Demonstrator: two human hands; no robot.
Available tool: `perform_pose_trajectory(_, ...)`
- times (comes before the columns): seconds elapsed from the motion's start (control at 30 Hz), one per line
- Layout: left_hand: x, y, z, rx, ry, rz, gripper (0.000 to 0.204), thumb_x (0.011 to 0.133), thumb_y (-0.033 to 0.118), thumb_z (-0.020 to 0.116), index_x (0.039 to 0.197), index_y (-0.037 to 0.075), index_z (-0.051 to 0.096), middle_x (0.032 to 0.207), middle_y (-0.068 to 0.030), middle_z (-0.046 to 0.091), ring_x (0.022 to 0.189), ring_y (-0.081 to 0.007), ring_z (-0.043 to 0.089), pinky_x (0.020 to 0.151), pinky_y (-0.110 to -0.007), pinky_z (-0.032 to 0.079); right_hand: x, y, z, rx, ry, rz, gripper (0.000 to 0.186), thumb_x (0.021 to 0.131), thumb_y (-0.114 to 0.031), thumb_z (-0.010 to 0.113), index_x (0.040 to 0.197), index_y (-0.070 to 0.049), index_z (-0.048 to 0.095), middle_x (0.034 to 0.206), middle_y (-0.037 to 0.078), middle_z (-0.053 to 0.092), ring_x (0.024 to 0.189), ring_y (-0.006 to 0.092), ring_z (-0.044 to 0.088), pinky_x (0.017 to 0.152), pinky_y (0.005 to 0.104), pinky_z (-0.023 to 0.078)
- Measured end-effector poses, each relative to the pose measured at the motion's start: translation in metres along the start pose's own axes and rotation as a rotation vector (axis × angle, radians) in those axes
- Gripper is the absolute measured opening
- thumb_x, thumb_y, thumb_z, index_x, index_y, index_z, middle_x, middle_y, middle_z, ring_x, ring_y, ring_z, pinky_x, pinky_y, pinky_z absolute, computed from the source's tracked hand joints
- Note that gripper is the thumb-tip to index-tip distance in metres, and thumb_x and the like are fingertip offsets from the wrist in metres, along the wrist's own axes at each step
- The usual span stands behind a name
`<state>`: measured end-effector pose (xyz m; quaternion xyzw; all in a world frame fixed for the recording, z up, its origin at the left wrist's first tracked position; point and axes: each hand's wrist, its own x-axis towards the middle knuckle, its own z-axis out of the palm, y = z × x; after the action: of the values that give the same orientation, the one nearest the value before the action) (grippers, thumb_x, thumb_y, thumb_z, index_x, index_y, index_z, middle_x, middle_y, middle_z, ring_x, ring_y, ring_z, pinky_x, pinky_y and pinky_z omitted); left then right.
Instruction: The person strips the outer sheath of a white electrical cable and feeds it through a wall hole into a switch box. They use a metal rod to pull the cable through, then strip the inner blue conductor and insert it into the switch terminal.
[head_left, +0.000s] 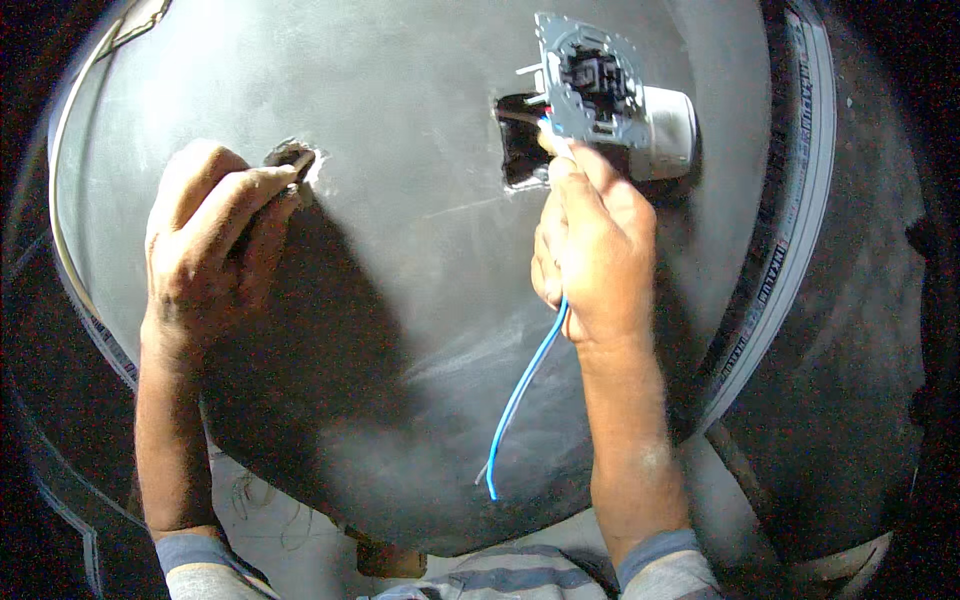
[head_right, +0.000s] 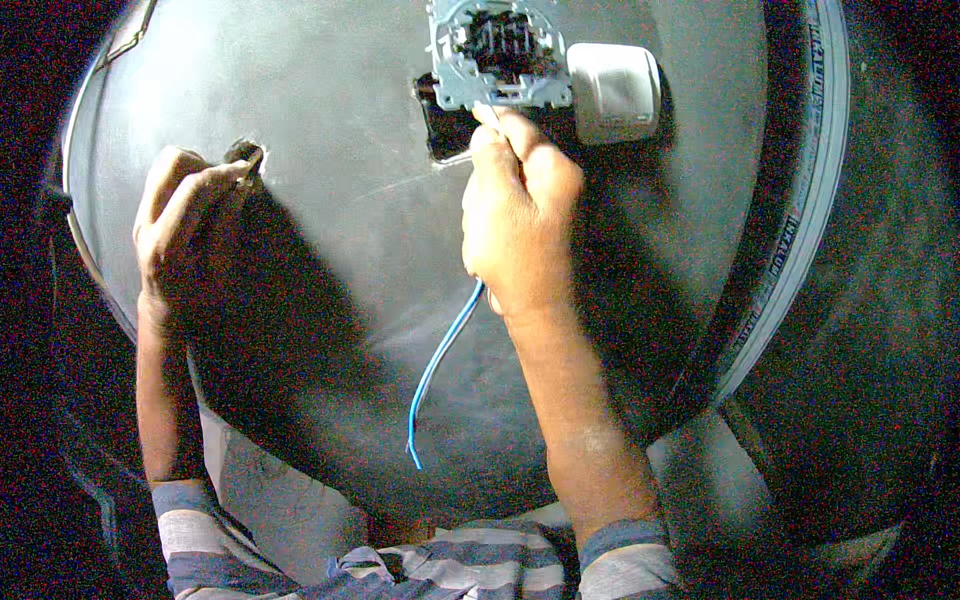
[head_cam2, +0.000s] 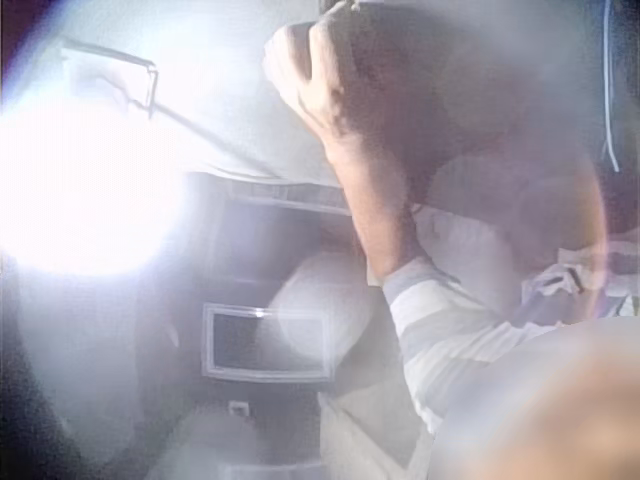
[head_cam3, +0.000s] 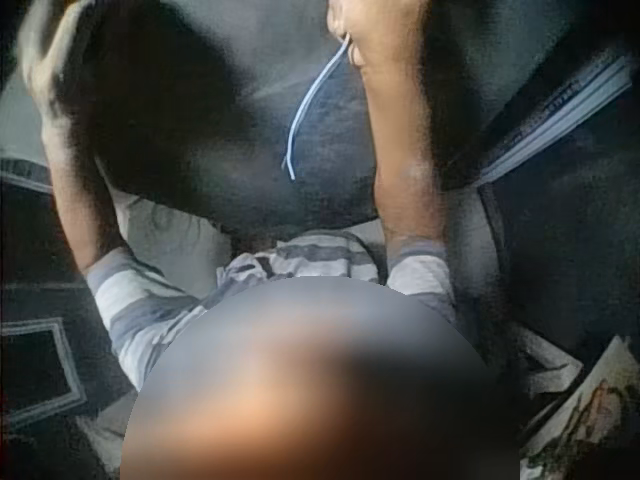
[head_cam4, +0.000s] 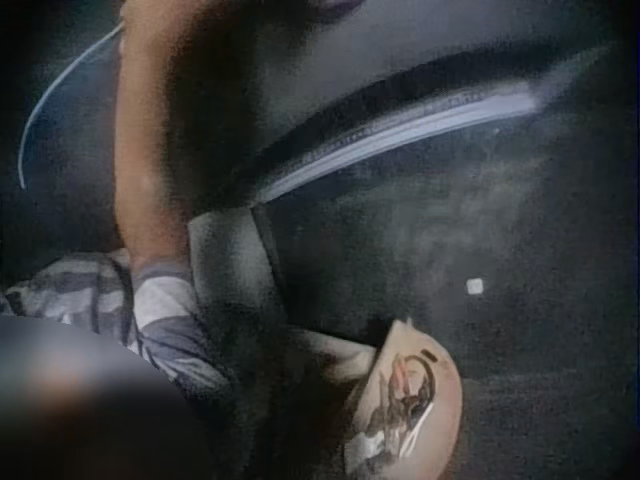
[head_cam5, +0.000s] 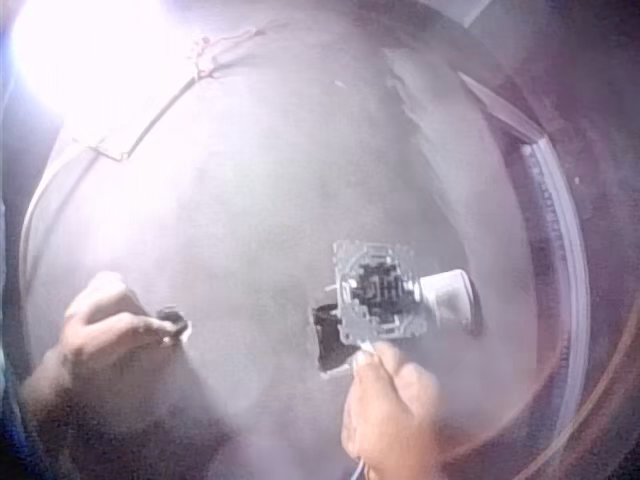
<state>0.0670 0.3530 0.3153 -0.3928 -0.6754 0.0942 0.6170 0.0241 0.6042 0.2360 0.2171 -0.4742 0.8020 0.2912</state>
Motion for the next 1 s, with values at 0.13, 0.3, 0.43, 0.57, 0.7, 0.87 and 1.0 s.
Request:
perform_pose_trajectory(0.13, 0.005, -0.006, -0.005, 0.069, -0.061, 0.079, 0.020, 0.075, 0.004, 0.076, 0.095, 0.002, 0.070, 0.076, -0.0100, 0.056, 0.069, -0.0244, 0.056, 0.065, -0.036, 0.047, 0.003, -0.008, 0.000, 0.082, -0.053, 0.063, 0.035, 0.102, -0.020, 0.050, 0.131, 0.000, 0.057, 0.051, -0.004, 0.038, 0.030, 0.0080, 0.034, 0.029, 0.0248, 0.029)
perform_pose_trajectory(0.3, 0.013, -0.001, -0.020, 0.028, -0.061, 0.056, 0.017, 0.081, 0.001, 0.072, 0.097, 0.002, 0.070, 0.077, -0.0103, 0.057, 0.070, -0.0240, 0.056, 0.065, -0.035, 0.047, -0.020, -0.012, 0.001, -0.163, 0.026, -0.151, 0.024, 0.097, -0.012, 0.055, 0.114, 0.002, 0.065, 0.070, 0.003, 0.060, 0.055, 0.0088, 0.052, 0.050, 0.0274, 0.042)
perform_pose_trajectory(0.43, 0.013, 0.003, -0.015, 0.065, -0.073, -0.018, 0.014, 0.084, -0.001, 0.068, 0.097, 0.001, 0.069, 0.078, -0.0098, 0.059, 0.072, -0.0230, 0.057, 0.066, -0.034, 0.048, -0.036, -0.001, -0.009, -0.387, 0.085, -0.549, 0.028, 0.095, -0.004, 0.053, 0.120, 0.005, 0.060, 0.083, 0.014, 0.066, 0.064, 0.0213, 0.062, 0.057, 0.0344, 0.048)
perform_pose_trajectory(0.57, 0.011, 0.001, -0.006, 0.067, -0.100, -0.058, 0.010, 0.086, -0.001, 0.066, 0.095, 0.001, 0.067, 0.080, -0.0106, 0.059, 0.072, -0.0242, 0.057, 0.067, -0.035, 0.048, -0.038, 0.013, -0.007, -0.568, 0.046, -0.647, 0.043, 0.092, -0.002, 0.055, 0.134, 0.005, 0.051, 0.087, 0.027, 0.066, 0.071, 0.0376, 0.067, 0.061, 0.0423, 0.051)
perform_pose_trajectory(0.7, 0.009, 0.006, 0.001, 0.094, -0.082, -0.135, 0.006, 0.087, 0.000, 0.066, 0.092, 0.001, 0.065, 0.081, -0.0115, 0.058, 0.073, -0.0242, 0.057, 0.067, -0.035, 0.048, -0.034, 0.020, -0.004, -0.607, 0.055, -0.749, 0.052, 0.089, 0.000, 0.055, 0.140, 0.006, 0.046, 0.086, 0.029, 0.066, 0.073, 0.0413, 0.067, 0.062, 0.0460, 0.052)
perform_pose_trajectory(0.87, 0.004, 0.004, 0.006, 0.133, -0.039, -0.114, 0.002, 0.088, -0.001, 0.065, 0.090, 0.000, 0.064, 0.082, -0.0115, 0.058, 0.074, -0.0220, 0.057, 0.068, -0.033, 0.048, -0.011, 0.023, -0.011, -0.531, 0.154, -0.775, 0.042, 0.089, -0.002, 0.055, 0.131, 0.007, 0.054, 0.076, 0.026, 0.064, 0.065, 0.0422, 0.065, 0.057, 0.0468, 0.049)
perform_pose_trajectory(1.0, -0.003, -0.009, 0.025, 0.071, 0.022, -0.215, 0.003, 0.089, -0.002, 0.065, 0.088, -0.001, 0.062, 0.083, -0.0117, 0.058, 0.075, -0.0202, 0.057, 0.067, -0.033, 0.049, -0.007, 0.031, 0.000, -0.471, 0.058, -0.612, 0.036, 0.092, 0.001, 0.052, 0.127, 0.008, 0.057, 0.096, 0.027, 0.065, 0.087, 0.0383, 0.067, 0.076, 0.0369, 0.051)
